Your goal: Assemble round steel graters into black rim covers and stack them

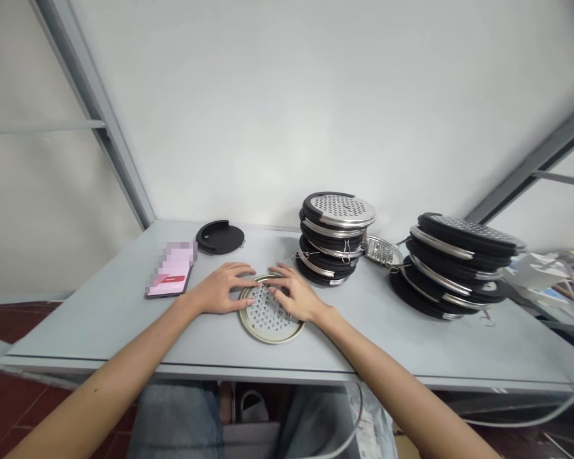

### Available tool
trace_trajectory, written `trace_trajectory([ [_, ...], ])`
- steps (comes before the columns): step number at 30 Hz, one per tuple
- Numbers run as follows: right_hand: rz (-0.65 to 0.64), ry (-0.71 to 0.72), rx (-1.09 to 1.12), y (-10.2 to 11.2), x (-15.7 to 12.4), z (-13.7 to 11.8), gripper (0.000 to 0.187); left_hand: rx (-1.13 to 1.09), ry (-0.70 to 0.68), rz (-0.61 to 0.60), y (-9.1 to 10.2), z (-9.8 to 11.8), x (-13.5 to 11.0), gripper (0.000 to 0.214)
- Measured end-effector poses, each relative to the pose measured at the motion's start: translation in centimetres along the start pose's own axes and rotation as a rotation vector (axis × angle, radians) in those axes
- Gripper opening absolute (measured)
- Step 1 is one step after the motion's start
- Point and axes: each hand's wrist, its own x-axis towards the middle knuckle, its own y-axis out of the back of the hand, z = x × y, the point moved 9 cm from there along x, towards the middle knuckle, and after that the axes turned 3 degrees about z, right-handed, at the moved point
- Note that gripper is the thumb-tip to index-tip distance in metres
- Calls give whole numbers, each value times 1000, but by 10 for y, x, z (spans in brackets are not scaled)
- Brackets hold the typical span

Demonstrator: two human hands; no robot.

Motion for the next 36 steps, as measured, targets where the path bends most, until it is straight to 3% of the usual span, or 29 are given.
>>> trace_trajectory([
  [7,221,18,-4,20,0,-8,33,-162,129,198,12,-17,-1,43],
  [10,342,219,72,42,-13,-36,25,-204,181,234,11,-24,-3,37],
  [12,459,376,93,63,-36,-53,21,-207,222,274,13,-28,-5,37],
  [14,640,457,66,91,-68,-55,18,-173,266,336,18,-33,-7,39],
  [16,849,371,28,121,-99,-31,22,-99,309,420,26,-39,-11,38],
  [19,1182,-34,-31,165,-135,41,27,116,435,561,42,-52,-21,35],
  [20,1197,-184,-66,174,-139,66,23,200,495,593,46,-58,-26,35],
  [21,1156,-304,-108,179,-136,89,21,277,553,608,49,-65,-30,36],
  [22,1036,-383,-154,180,-126,108,25,334,599,607,51,-70,-33,37],
  [24,735,-483,-300,170,-102,138,36,379,645,573,51,-80,-35,40],
  [26,526,-530,-420,158,-85,158,45,355,666,534,48,-88,-36,43],
  [31,372,-624,-525,141,-72,180,51,298,667,497,45,-89,-34,47],
  [36,313,-705,-599,137,-68,190,37,255,479,537,50,-55,-26,35],
])
